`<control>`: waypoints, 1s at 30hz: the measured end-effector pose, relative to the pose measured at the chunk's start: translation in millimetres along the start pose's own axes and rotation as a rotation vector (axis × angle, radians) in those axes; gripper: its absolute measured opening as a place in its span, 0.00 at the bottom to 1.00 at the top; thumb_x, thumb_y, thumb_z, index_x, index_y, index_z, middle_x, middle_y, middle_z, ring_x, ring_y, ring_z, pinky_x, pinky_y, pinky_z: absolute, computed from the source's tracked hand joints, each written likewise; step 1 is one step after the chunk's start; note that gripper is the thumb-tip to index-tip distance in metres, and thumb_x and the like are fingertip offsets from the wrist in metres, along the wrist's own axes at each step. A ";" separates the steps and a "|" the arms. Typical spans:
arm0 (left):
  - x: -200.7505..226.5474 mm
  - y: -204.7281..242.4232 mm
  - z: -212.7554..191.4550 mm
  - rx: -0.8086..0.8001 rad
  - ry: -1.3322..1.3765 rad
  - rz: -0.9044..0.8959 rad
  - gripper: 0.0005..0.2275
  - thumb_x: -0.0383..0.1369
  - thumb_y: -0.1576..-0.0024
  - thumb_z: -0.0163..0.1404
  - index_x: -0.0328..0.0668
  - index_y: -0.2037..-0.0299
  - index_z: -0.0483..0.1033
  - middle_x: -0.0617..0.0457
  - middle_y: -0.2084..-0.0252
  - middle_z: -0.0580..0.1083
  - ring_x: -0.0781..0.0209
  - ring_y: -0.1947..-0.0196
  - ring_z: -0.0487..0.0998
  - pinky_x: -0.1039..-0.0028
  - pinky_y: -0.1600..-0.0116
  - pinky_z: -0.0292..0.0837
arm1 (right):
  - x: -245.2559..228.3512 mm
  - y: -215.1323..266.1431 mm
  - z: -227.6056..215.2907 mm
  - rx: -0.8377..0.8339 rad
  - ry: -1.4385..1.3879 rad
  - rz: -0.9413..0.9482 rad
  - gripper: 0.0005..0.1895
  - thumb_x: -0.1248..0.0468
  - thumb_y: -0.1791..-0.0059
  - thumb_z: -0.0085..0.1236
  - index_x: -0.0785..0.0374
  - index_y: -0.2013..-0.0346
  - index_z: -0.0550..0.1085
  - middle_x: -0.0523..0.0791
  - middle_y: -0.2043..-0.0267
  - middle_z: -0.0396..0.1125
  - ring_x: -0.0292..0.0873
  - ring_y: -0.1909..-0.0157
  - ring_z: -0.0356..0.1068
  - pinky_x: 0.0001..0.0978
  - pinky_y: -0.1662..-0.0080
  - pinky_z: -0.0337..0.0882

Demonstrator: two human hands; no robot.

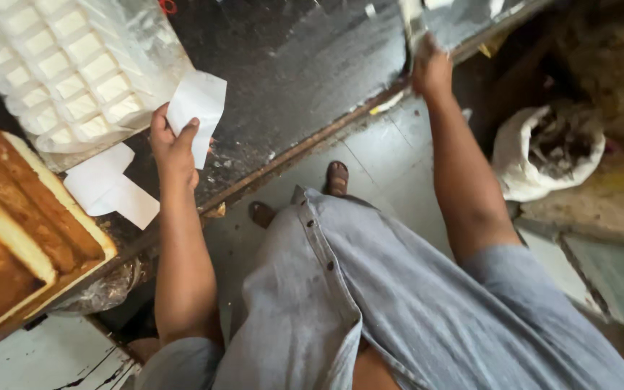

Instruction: The person repeatedly scoops a white paste onto paper strips, places a white block on top, folds the paper to wrap the block, and stacks the wrapped blocks on a tray. The process is repeated continuously.

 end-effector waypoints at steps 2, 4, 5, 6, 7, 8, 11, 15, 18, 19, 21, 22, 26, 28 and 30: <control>-1.6 4.2 19.8 -0.053 0.032 -0.021 0.21 0.19 0.40 0.52 0.38 0.37 0.63 0.44 0.52 0.76 0.59 0.70 0.79 0.73 0.71 0.75 | -33.9 -11.5 11.1 -0.030 0.640 -0.127 0.26 0.46 0.59 0.71 0.69 0.67 0.80 0.51 0.71 0.72 0.52 0.72 0.73 0.46 0.65 0.74; 5.1 -4.1 48.0 -0.090 0.111 -0.001 0.22 0.19 0.41 0.53 0.38 0.37 0.63 0.45 0.51 0.76 0.60 0.67 0.80 0.73 0.70 0.77 | -60.3 21.7 67.7 0.070 0.590 -0.323 0.23 0.54 0.60 0.65 0.65 0.57 0.74 0.52 0.69 0.73 0.51 0.74 0.72 0.45 0.69 0.73; 12.0 -9.8 60.2 -0.151 0.130 0.012 0.22 0.19 0.42 0.53 0.38 0.38 0.64 0.45 0.52 0.76 0.60 0.67 0.80 0.73 0.69 0.77 | -71.5 46.1 95.2 0.112 0.509 -0.447 0.25 0.58 0.60 0.63 0.64 0.51 0.71 0.52 0.68 0.73 0.51 0.75 0.72 0.45 0.71 0.73; 14.6 -7.0 67.8 -0.206 0.149 0.011 0.21 0.20 0.42 0.53 0.38 0.38 0.64 0.46 0.52 0.76 0.60 0.66 0.80 0.73 0.69 0.77 | -70.9 76.7 110.8 -0.012 0.327 -0.455 0.28 0.62 0.60 0.60 0.62 0.46 0.68 0.52 0.68 0.73 0.50 0.76 0.72 0.44 0.73 0.73; 15.1 -7.1 75.5 -0.261 0.169 0.011 0.21 0.20 0.42 0.53 0.39 0.39 0.64 0.46 0.53 0.76 0.60 0.66 0.81 0.74 0.68 0.77 | -69.1 99.7 112.1 -0.167 0.088 -0.410 0.32 0.66 0.61 0.57 0.60 0.41 0.65 0.52 0.67 0.74 0.50 0.77 0.71 0.44 0.75 0.72; 11.7 -7.7 81.5 -0.298 0.173 0.008 0.20 0.20 0.42 0.53 0.37 0.39 0.66 0.46 0.53 0.76 0.60 0.64 0.80 0.73 0.67 0.78 | -56.5 110.2 94.5 -0.291 -0.108 -0.259 0.37 0.70 0.61 0.55 0.58 0.35 0.62 0.52 0.66 0.74 0.49 0.78 0.71 0.43 0.77 0.72; -13.9 -25.9 89.9 -0.349 0.116 -0.021 0.18 0.20 0.42 0.55 0.34 0.41 0.69 0.46 0.53 0.77 0.61 0.62 0.80 0.73 0.65 0.78 | -16.9 71.3 -40.2 0.170 -0.316 -0.043 0.23 0.66 0.44 0.49 0.61 0.32 0.71 0.51 0.70 0.71 0.40 0.80 0.68 0.34 0.79 0.67; -83.1 -45.5 82.2 -0.205 -0.095 -0.143 0.19 0.20 0.46 0.55 0.34 0.44 0.70 0.46 0.54 0.77 0.60 0.65 0.80 0.72 0.69 0.76 | 24.8 -13.8 -143.2 0.377 -0.038 0.079 0.16 0.61 0.43 0.50 0.64 0.43 0.74 0.55 0.65 0.72 0.50 0.69 0.71 0.43 0.67 0.70; -112.3 -46.5 71.8 -0.128 -0.115 -0.176 0.21 0.19 0.49 0.55 0.36 0.44 0.69 0.46 0.54 0.77 0.61 0.62 0.81 0.73 0.66 0.80 | 33.2 -73.7 -127.3 0.395 0.089 0.137 0.15 0.58 0.43 0.51 0.66 0.51 0.76 0.58 0.61 0.73 0.58 0.60 0.73 0.49 0.58 0.71; -116.9 -45.7 71.0 -0.113 -0.108 -0.178 0.22 0.18 0.50 0.55 0.36 0.44 0.69 0.47 0.53 0.77 0.62 0.61 0.82 0.74 0.64 0.82 | 27.2 -79.2 -105.7 0.402 0.098 0.114 0.15 0.57 0.42 0.52 0.67 0.53 0.77 0.59 0.59 0.73 0.61 0.57 0.73 0.51 0.55 0.72; -105.6 -40.5 62.6 -0.059 -0.220 -0.010 0.22 0.16 0.48 0.56 0.33 0.42 0.70 0.44 0.51 0.78 0.59 0.56 0.82 0.74 0.57 0.80 | 27.5 -48.6 -47.5 0.314 0.265 -0.002 0.15 0.63 0.56 0.60 0.69 0.59 0.77 0.61 0.61 0.73 0.65 0.56 0.74 0.52 0.54 0.73; -90.7 -47.6 68.0 -0.028 -0.265 0.101 0.21 0.15 0.47 0.56 0.31 0.41 0.71 0.42 0.49 0.78 0.57 0.54 0.82 0.73 0.53 0.79 | 14.8 -41.2 -21.3 0.206 0.462 -0.049 0.15 0.60 0.47 0.56 0.69 0.53 0.78 0.61 0.59 0.73 0.64 0.56 0.76 0.54 0.53 0.75; -51.2 -30.6 93.8 -0.009 -0.092 -0.141 0.21 0.19 0.48 0.53 0.34 0.43 0.68 0.46 0.53 0.77 0.58 0.63 0.81 0.70 0.68 0.76 | -3.0 39.5 -8.3 -0.291 -0.490 -0.140 0.30 0.62 0.47 0.55 0.57 0.29 0.69 0.53 0.70 0.67 0.46 0.76 0.63 0.38 0.72 0.61; -25.9 -23.0 123.0 -0.096 0.016 -0.099 0.21 0.20 0.47 0.54 0.35 0.42 0.68 0.45 0.53 0.78 0.58 0.61 0.82 0.73 0.66 0.78 | -6.6 67.8 -25.6 -0.563 -0.795 0.176 0.27 0.62 0.44 0.51 0.52 0.27 0.66 0.49 0.71 0.67 0.39 0.81 0.57 0.31 0.79 0.55; -5.0 -18.1 155.4 -0.200 0.157 -0.067 0.21 0.20 0.46 0.54 0.34 0.41 0.68 0.45 0.51 0.77 0.58 0.58 0.83 0.72 0.61 0.81 | -11.0 82.9 -61.6 -0.537 -0.768 0.181 0.25 0.63 0.45 0.46 0.53 0.32 0.66 0.49 0.68 0.74 0.40 0.81 0.60 0.30 0.79 0.58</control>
Point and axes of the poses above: each hand's wrist, its own y-axis away from the middle knuckle, its own z-axis out of the palm, x = y × z, the point moved 5 cm from there along -y, towards the middle knuckle
